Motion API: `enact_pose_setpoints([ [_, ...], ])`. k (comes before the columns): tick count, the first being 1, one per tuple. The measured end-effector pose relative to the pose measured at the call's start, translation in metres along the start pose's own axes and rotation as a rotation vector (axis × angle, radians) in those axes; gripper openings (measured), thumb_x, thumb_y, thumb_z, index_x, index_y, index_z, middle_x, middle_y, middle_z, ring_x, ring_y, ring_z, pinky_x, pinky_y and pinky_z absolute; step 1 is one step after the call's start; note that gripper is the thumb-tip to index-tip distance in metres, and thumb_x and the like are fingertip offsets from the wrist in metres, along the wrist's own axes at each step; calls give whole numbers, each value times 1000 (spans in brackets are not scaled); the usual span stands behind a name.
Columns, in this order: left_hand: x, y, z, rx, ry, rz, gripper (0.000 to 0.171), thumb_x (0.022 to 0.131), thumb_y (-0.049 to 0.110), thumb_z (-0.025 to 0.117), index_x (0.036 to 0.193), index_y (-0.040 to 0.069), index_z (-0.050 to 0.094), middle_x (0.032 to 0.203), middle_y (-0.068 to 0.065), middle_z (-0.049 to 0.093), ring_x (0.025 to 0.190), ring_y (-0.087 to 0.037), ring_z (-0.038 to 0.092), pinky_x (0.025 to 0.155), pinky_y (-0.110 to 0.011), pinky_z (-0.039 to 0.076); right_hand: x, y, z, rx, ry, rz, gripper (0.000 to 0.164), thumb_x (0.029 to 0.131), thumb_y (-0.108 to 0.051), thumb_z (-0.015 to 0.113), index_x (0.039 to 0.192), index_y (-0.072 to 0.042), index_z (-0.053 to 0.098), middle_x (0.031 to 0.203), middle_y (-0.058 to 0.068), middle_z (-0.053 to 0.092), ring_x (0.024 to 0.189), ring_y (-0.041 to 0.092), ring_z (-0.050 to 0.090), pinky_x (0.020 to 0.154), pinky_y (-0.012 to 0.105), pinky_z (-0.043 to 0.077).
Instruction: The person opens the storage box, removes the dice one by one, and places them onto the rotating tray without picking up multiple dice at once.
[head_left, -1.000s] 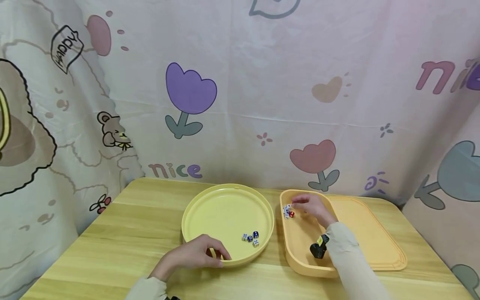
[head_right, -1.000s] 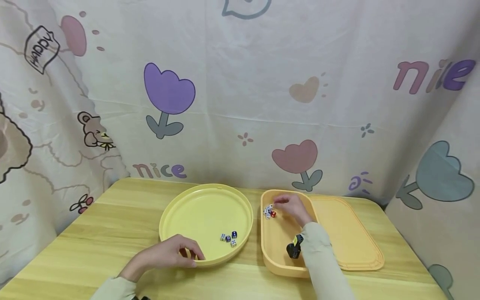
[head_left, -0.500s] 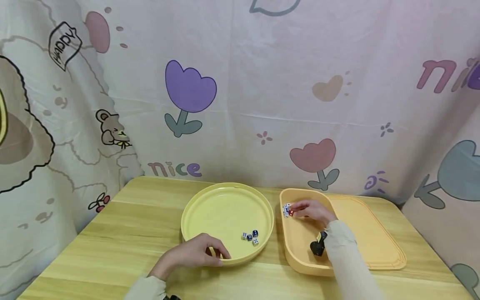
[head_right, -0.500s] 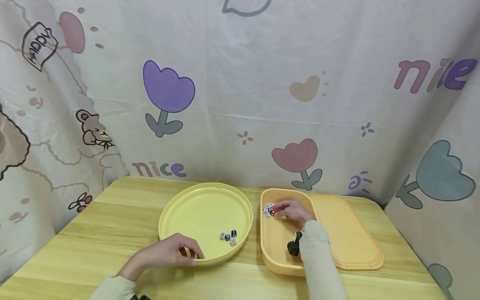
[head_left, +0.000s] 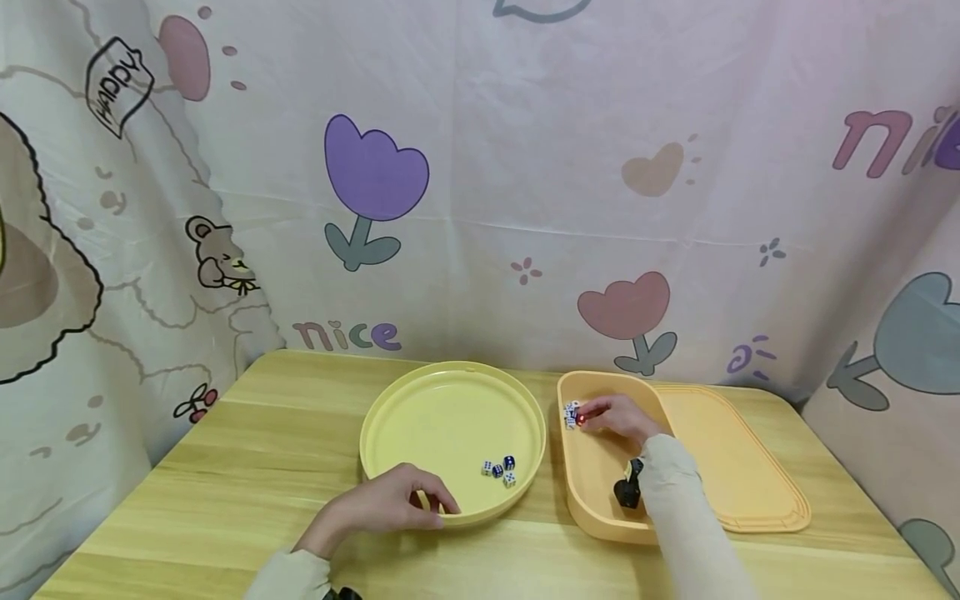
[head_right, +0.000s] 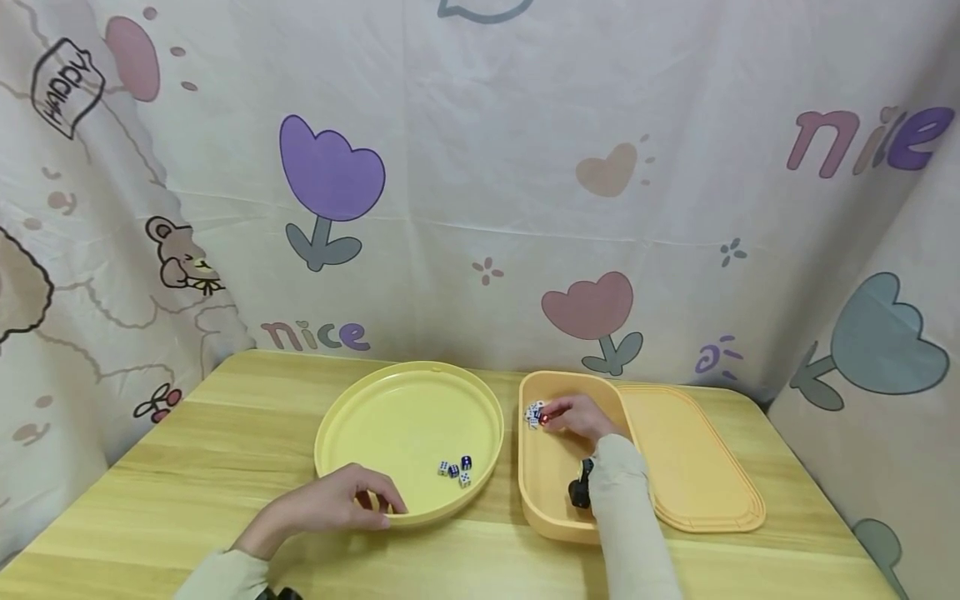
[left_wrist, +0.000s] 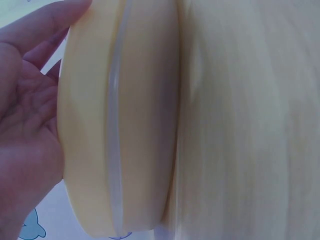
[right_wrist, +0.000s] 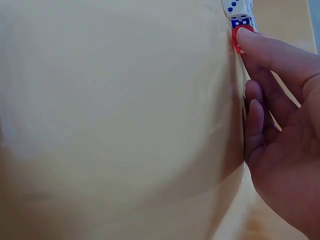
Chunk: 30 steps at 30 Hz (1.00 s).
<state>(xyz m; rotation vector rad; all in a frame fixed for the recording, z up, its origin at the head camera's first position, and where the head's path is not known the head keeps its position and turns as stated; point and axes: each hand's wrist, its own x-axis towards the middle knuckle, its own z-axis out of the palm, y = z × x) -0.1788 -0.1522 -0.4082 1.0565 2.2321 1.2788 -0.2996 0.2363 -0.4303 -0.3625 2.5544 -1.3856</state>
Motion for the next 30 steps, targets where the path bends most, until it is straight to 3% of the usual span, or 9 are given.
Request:
enact_pose_setpoints([
  [7, 1, 0, 0, 3, -4, 17, 14, 87, 6, 69, 100, 8, 74, 90, 12, 65, 80, -3, 57, 70, -25, 51, 0, 2, 0, -11, 19, -9, 23, 78, 9, 69, 100, 14, 67, 92, 15, 69, 80, 14, 57, 69, 25, 46],
  [15, 1, 1, 1, 0, -6, 38, 15, 86, 3, 69, 100, 6, 74, 90, 12, 66, 80, -2, 57, 70, -25, 52, 2, 7, 0, 71, 23, 40, 21, 75, 12, 69, 96, 12, 68, 87, 8, 68, 79, 14, 56, 68, 24, 47],
  [30, 0, -3, 1, -23, -11, 56, 14, 88, 3, 67, 100, 6, 73, 92, 10, 67, 80, -2, 57, 70, -25, 52, -1, 4, 2, 163, 29, 66, 25, 76, 14, 67, 101, 14, 66, 90, 9, 68, 79, 14, 57, 68, 23, 49],
])
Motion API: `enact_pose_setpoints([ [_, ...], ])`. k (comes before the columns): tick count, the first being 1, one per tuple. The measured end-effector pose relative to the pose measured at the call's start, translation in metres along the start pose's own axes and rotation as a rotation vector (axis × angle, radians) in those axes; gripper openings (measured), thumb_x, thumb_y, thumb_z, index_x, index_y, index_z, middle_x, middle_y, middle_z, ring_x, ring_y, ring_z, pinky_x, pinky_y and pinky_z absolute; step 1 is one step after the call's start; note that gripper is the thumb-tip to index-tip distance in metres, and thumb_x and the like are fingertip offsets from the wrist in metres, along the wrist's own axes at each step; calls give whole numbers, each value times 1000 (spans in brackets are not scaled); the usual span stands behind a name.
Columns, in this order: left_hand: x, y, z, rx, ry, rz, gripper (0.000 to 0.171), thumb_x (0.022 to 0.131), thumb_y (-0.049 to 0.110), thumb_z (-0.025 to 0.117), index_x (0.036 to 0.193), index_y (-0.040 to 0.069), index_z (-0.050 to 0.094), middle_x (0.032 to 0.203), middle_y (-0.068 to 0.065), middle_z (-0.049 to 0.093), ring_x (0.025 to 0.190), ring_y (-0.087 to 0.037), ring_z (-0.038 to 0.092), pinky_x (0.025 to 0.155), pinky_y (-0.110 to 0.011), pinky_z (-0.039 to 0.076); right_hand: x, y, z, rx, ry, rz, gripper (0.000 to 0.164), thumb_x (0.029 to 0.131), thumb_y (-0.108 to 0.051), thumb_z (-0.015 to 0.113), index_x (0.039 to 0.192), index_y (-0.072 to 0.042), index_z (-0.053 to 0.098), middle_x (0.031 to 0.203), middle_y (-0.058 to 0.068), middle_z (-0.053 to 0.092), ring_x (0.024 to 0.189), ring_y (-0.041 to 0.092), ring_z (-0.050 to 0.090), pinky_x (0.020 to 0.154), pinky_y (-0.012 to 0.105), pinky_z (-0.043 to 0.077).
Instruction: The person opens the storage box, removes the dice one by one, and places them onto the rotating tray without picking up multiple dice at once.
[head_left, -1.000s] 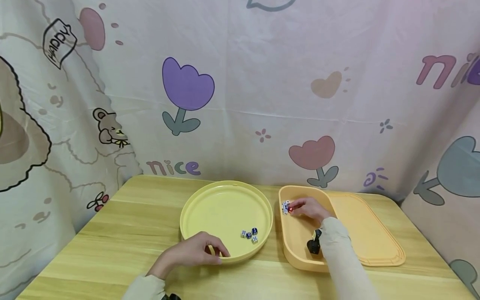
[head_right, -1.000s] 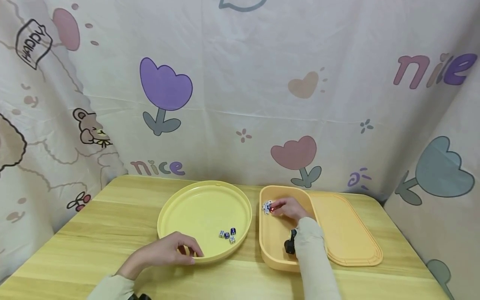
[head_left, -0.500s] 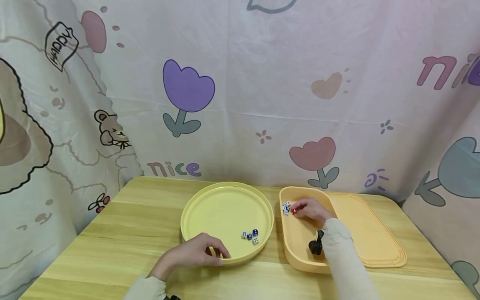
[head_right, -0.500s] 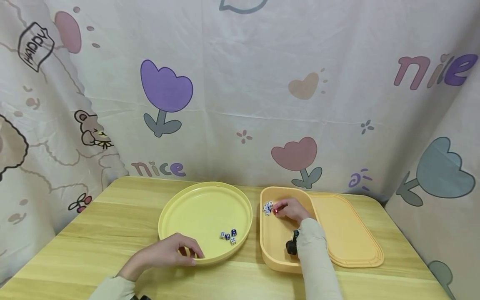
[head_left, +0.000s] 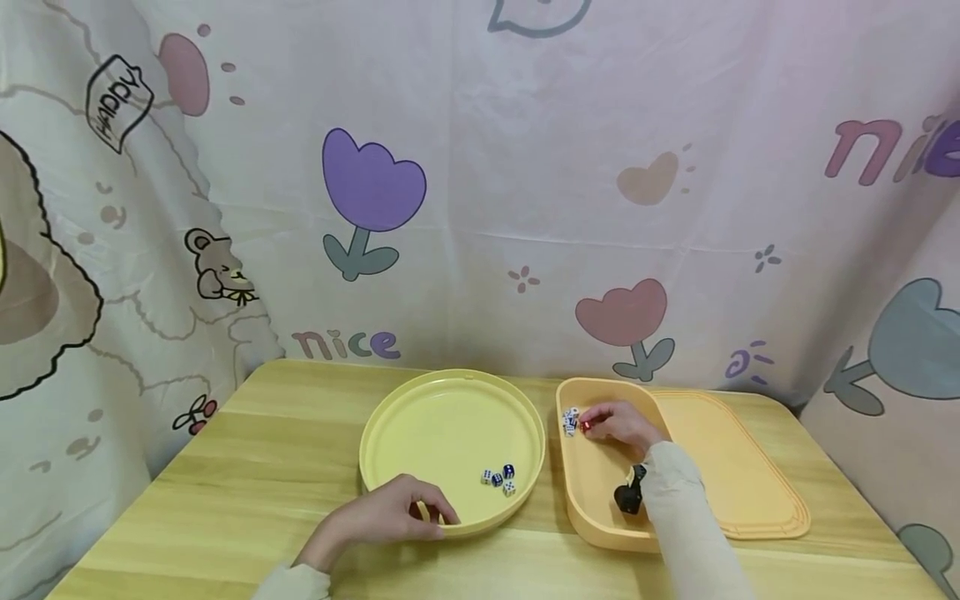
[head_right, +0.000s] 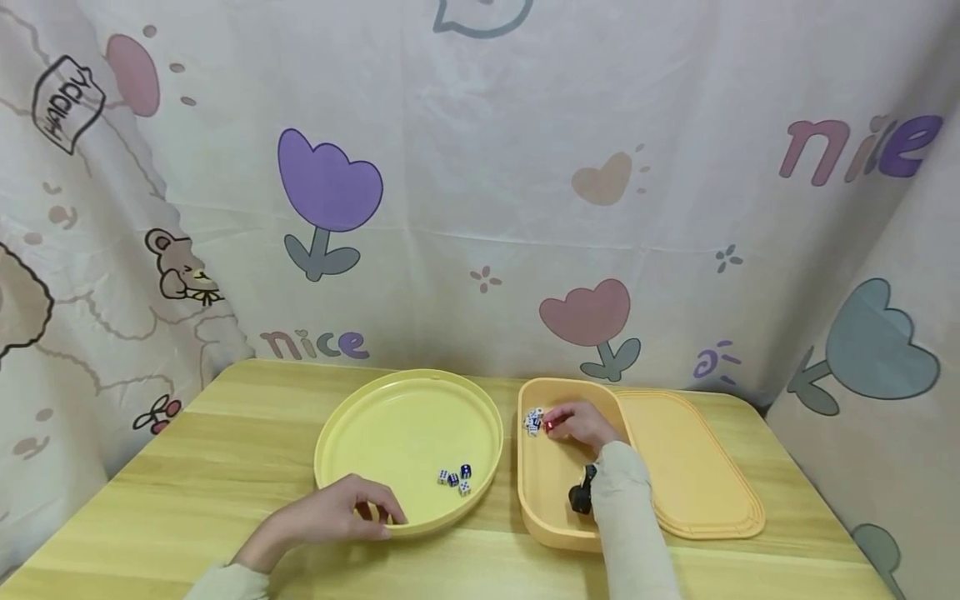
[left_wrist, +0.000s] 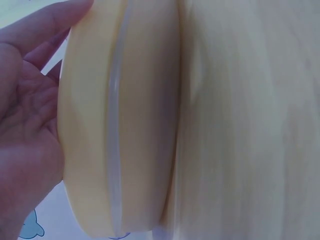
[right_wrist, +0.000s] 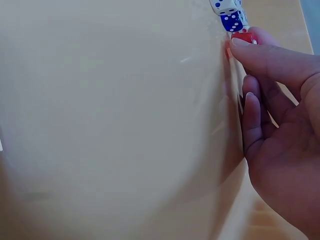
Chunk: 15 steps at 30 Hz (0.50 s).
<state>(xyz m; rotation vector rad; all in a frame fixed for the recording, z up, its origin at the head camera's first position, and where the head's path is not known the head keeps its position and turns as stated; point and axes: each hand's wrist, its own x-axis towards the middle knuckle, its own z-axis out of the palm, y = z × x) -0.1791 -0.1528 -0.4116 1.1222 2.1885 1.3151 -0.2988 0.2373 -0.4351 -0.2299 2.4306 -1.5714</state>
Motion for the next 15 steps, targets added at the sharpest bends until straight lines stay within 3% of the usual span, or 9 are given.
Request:
enact_pose_setpoints([
  [7, -1, -3, 3, -2, 12, -4, 13, 88, 5, 68, 99, 9, 74, 91, 14, 66, 80, -2, 58, 70, -25, 52, 2, 5, 3, 52, 21, 31, 26, 76, 13, 68, 101, 13, 66, 89, 7, 67, 81, 16, 57, 70, 24, 48],
  [15, 1, 1, -1, 5, 8, -7, 13, 89, 7, 68, 100, 9, 73, 91, 13, 66, 80, -2, 58, 70, -25, 52, 0, 0, 1, 33, 27, 39, 24, 77, 11, 69, 101, 13, 66, 89, 7, 68, 80, 15, 57, 70, 24, 48],
])
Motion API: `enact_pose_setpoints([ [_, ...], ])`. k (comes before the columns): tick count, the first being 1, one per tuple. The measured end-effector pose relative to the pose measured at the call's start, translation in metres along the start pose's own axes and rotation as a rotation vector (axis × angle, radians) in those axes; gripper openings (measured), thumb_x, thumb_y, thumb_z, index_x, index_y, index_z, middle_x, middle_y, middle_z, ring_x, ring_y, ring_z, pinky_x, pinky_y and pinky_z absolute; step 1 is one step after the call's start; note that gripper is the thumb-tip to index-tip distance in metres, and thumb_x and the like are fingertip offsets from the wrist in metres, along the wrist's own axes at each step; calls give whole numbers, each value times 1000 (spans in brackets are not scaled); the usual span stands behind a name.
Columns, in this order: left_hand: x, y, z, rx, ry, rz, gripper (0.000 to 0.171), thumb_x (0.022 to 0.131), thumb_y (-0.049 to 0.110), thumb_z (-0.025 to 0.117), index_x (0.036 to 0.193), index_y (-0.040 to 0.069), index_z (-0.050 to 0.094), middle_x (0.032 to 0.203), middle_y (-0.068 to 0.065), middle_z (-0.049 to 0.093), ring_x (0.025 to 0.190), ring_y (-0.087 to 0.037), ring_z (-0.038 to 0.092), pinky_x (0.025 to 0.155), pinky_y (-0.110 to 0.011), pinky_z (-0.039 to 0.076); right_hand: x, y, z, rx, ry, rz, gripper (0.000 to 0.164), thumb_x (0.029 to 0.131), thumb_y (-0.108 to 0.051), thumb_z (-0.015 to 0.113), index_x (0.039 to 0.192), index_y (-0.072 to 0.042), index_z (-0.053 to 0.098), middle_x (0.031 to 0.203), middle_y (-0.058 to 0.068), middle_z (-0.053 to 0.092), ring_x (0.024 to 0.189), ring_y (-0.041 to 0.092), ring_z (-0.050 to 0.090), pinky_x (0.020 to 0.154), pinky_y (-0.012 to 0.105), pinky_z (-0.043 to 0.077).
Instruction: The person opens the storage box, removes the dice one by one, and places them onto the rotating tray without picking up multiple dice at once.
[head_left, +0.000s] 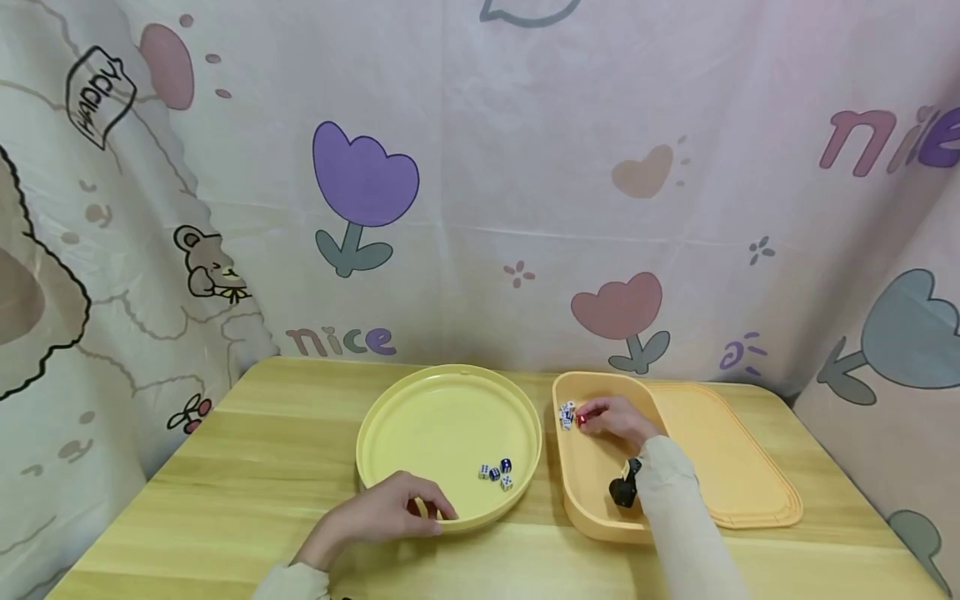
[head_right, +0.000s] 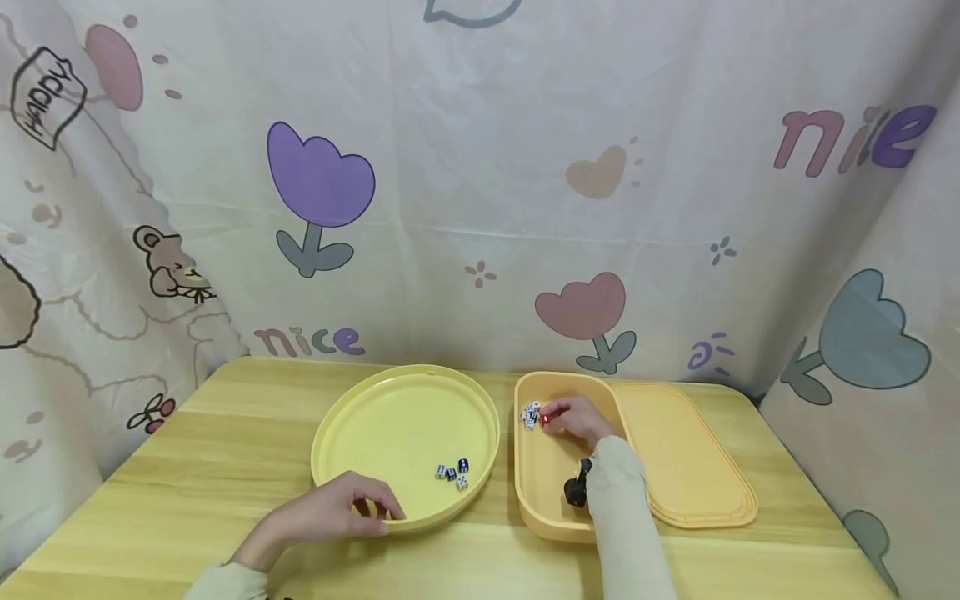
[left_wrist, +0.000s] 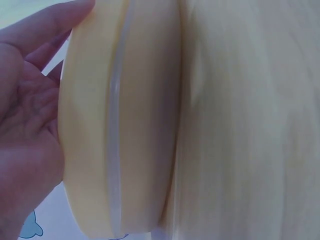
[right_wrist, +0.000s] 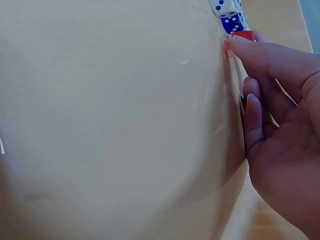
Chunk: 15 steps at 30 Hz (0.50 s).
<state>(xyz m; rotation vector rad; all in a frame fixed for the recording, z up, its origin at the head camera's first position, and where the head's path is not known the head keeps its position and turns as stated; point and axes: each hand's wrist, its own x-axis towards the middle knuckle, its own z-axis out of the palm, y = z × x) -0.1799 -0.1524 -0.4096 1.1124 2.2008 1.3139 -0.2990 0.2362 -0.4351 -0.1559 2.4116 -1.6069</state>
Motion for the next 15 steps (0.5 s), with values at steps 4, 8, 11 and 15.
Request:
enact_pose_setpoints([
  [4, 1, 2, -1, 14, 0, 10, 13, 89, 5, 67, 100, 8, 73, 91, 10, 67, 80, -2, 57, 69, -25, 52, -1, -3, -1, 4, -3, 1, 24, 78, 11, 69, 101, 13, 66, 90, 8, 67, 81, 16, 57, 70, 24, 48],
  [8, 2, 2, -1, 29, 0, 10, 13, 89, 6, 68, 100, 8, 74, 91, 11, 66, 80, -2, 57, 69, -25, 52, -1, -4, -1, 31, 9, 24, 23, 78, 10, 68, 101, 13, 66, 92, 9, 67, 82, 17, 56, 71, 25, 48],
  [11, 2, 2, 0, 34, 1, 5, 13, 88, 6, 69, 100, 9, 74, 90, 12, 66, 80, -2, 57, 69, -24, 52, -2, -5, -2, 32, 1, 25, 23, 80, 9, 67, 103, 13, 65, 93, 10, 67, 82, 16, 56, 72, 26, 48],
  [15, 0, 1, 1, 23, 3, -4, 13, 88, 5, 69, 100, 8, 74, 90, 12, 66, 80, -2, 57, 69, -25, 52, -2, -11, -2, -27, -8, -10, 24, 84, 5, 65, 107, 13, 64, 94, 10, 68, 79, 14, 57, 71, 27, 48],
])
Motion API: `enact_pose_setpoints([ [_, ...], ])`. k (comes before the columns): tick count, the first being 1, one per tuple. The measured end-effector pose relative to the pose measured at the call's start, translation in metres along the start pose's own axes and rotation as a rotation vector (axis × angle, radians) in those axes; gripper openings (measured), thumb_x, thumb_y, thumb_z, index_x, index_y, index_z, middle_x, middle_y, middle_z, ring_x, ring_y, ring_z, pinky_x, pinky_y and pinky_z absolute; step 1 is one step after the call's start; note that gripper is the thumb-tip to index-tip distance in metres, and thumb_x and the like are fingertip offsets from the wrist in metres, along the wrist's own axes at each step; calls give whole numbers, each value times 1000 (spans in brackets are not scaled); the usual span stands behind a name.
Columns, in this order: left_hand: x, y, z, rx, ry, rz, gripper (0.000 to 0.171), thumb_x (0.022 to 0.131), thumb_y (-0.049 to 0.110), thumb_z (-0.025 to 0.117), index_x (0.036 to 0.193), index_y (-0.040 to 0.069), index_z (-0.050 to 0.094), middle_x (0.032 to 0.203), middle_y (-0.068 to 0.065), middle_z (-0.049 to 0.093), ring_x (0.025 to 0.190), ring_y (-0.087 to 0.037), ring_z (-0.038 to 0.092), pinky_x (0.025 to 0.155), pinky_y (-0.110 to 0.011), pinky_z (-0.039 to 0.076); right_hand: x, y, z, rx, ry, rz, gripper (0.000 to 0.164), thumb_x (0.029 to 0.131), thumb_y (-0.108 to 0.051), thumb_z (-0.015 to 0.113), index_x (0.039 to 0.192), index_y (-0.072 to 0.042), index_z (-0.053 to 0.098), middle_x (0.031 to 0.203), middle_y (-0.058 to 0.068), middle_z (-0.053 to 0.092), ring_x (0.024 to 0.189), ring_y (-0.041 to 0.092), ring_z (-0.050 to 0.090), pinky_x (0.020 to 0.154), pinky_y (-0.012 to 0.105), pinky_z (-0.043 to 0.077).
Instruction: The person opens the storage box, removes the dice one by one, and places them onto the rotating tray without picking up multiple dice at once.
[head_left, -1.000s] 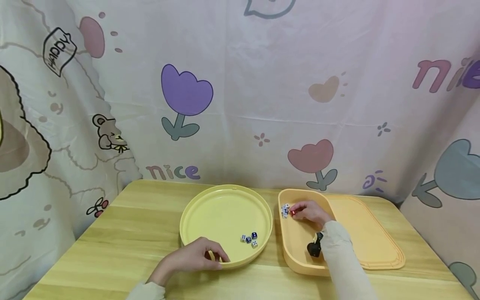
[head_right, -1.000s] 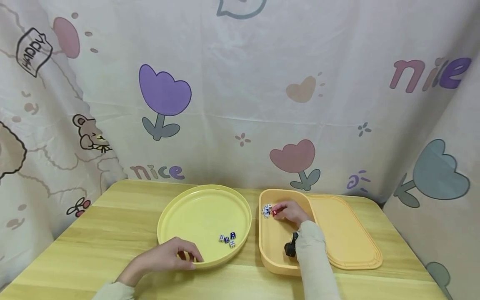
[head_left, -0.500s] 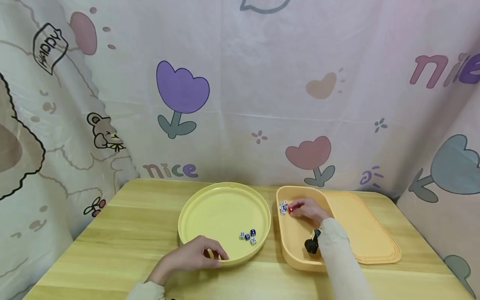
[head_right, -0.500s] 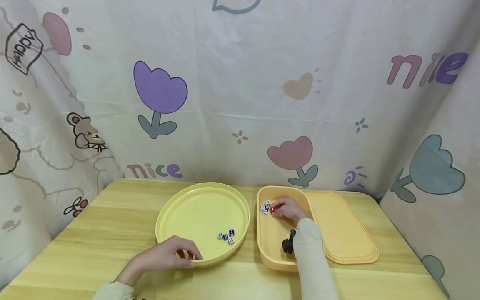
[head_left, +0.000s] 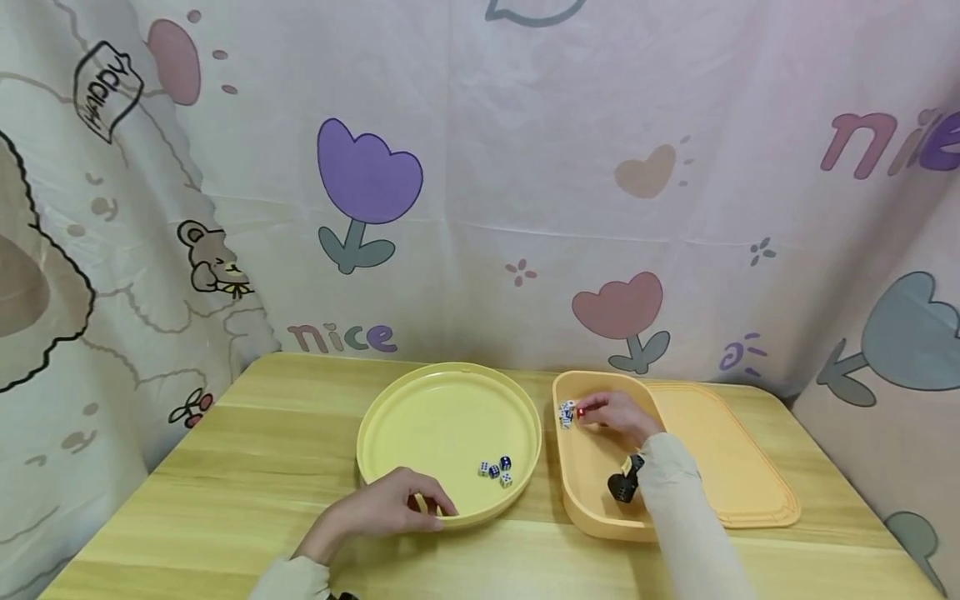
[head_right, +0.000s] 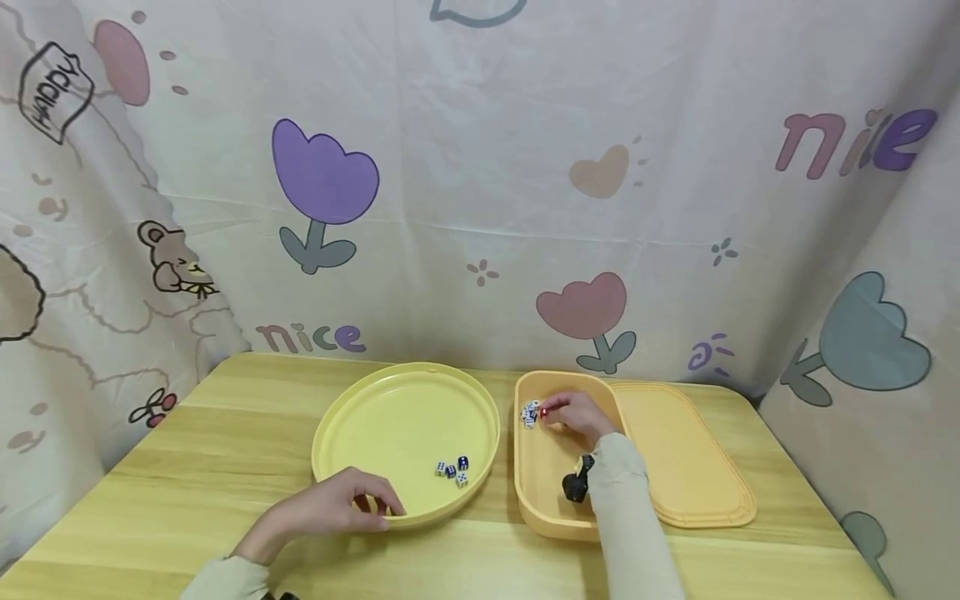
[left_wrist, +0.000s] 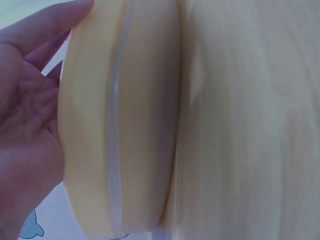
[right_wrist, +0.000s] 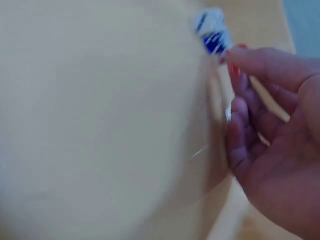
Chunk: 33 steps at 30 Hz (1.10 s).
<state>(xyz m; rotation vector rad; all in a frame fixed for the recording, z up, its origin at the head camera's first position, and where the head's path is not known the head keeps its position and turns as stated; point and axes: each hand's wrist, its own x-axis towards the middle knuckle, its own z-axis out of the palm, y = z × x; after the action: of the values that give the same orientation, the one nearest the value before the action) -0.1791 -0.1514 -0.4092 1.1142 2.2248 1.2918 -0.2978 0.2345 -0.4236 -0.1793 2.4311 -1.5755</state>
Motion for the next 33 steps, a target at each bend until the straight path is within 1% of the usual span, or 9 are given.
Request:
enact_pose_setpoints([
  [2, -1, 0, 0, -4, 0, -2, 13, 88, 5, 68, 100, 8, 74, 91, 11, 66, 80, -2, 57, 69, -25, 52, -1, -5, -1, -7, 19, -18, 26, 85, 4, 64, 109, 13, 63, 94, 10, 69, 79, 15, 57, 70, 28, 48],
  [4, -1, 0, 0, -7, 0, -3, 13, 89, 6, 68, 100, 8, 74, 91, 11, 66, 80, -3, 57, 69, -25, 51, -2, -10, -2, 13, 37, -27, 28, 86, 3, 64, 111, 15, 60, 94, 10, 68, 79, 17, 58, 70, 31, 48],
  [8, -2, 0, 0, -10, -1, -4, 13, 89, 7, 68, 100, 8, 74, 91, 11, 66, 81, -3, 57, 70, -25, 51, -5, -20, -4, 4, 63, -43, 31, 85, -1, 67, 112, 14, 60, 95, 7, 68, 82, 18, 58, 74, 35, 48],
  [13, -2, 0, -1, -11, -2, -9, 13, 89, 6, 68, 100, 8, 74, 91, 10, 66, 80, -2, 57, 69, -25, 51, -11, -32, -2, -14, 62, -67, 28, 84, -6, 71, 107, 9, 65, 95, 3, 68, 83, 12, 59, 82, 39, 47],
  [18, -2, 1, -1, -5, -3, -12, 13, 89, 6, 68, 101, 9, 74, 91, 11, 66, 80, -2, 57, 70, -24, 51, -19, -50, 6, -36, 86, -91, 19, 84, -10, 71, 99, 1, 68, 90, 1, 68, 85, 12, 59, 85, 40, 47],
  [22, -3, 1, -1, -3, 9, -16, 14, 88, 6, 69, 100, 9, 74, 91, 12, 66, 80, -2, 57, 69, -24, 51, -25, -66, 19, -26, 106, -121, 19, 83, -8, 72, 99, 3, 68, 90, 2, 68, 84, 13, 59, 84, 36, 46],
  [26, -5, 0, 0, -11, 11, -6, 13, 88, 5, 68, 100, 8, 73, 91, 11, 67, 80, -2, 57, 69, -25, 52, -30, -73, 31, -22, 83, -164, 19, 82, -4, 73, 97, 6, 68, 86, 3, 66, 79, 14, 58, 76, 29, 47],
  [29, -6, 1, 2, -15, 11, -4, 13, 89, 5, 68, 100, 7, 73, 91, 10, 67, 80, -2, 57, 70, -25, 52, -34, -75, 38, -54, 58, -180, 17, 81, -3, 74, 94, 4, 68, 83, 3, 65, 76, 14, 57, 72, 29, 48],
  [33, -4, 3, 3, -12, 18, -18, 13, 88, 6, 68, 100, 9, 74, 91, 12, 66, 80, -2, 57, 70, -25, 51, -38, -77, 42, -83, 75, -181, 15, 80, -2, 74, 92, 3, 68, 81, 3, 63, 74, 14, 56, 70, 31, 49],
])
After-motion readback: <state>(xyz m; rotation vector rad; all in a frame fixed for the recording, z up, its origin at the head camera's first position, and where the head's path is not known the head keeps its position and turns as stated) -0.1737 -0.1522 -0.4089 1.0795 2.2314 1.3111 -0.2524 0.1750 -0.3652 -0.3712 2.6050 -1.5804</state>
